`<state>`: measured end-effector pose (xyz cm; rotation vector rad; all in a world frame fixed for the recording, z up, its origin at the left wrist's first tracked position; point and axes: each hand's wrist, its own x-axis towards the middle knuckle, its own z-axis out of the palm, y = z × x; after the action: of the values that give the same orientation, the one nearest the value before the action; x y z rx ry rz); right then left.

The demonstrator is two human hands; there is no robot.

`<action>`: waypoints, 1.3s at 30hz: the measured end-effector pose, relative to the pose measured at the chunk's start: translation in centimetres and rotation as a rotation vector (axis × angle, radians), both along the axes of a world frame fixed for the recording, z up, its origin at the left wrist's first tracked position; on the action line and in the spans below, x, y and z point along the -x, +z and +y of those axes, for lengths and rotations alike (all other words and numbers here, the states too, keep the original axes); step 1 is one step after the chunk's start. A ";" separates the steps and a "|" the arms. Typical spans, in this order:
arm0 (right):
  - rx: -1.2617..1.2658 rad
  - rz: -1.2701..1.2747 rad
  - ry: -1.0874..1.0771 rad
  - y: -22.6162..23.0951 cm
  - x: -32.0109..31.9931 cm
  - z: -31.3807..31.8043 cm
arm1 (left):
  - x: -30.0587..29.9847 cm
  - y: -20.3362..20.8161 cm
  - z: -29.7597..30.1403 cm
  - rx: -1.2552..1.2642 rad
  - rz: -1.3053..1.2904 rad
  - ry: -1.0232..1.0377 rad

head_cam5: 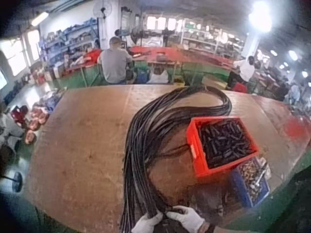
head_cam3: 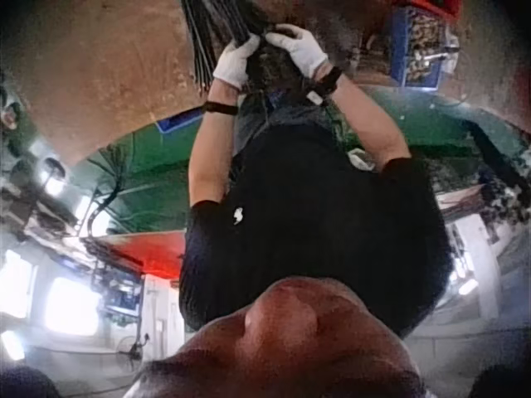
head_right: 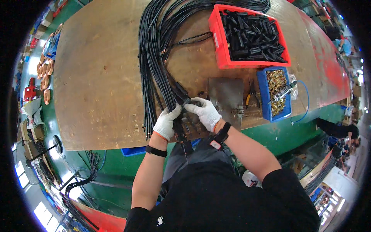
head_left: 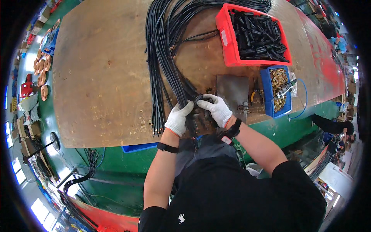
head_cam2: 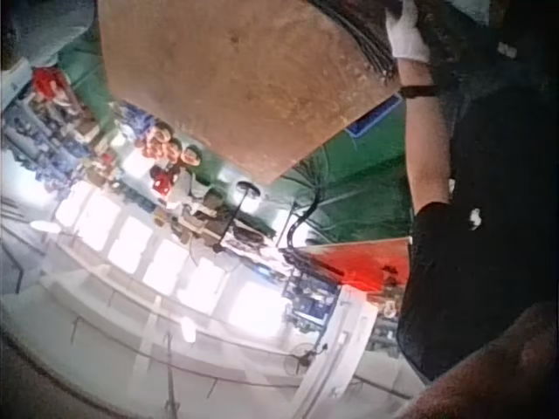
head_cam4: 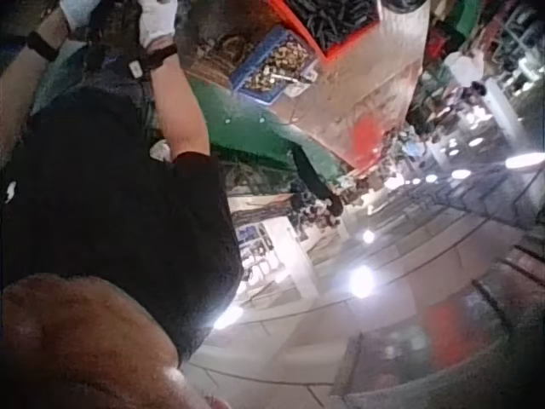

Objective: Organizing and moving large bundles of electrical cables on factory workbenches.

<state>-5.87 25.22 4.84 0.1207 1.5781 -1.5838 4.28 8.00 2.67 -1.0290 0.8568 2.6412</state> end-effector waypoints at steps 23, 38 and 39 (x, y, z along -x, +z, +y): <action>-0.265 0.290 0.587 2.3 -6.8 13.4 | 1.4 0.3 0.2 0.159 -0.131 -0.162; -0.310 0.229 0.666 2.6 -6.9 16.3 | 2.9 0.0 2.0 0.171 -0.105 -0.096; -0.310 0.221 0.667 2.6 -6.9 16.3 | 2.9 -0.2 2.0 0.164 -0.104 -0.101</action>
<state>1.05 41.54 7.40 -0.3908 1.7793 -0.8513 1.41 10.01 2.50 -1.1188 1.0858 2.4439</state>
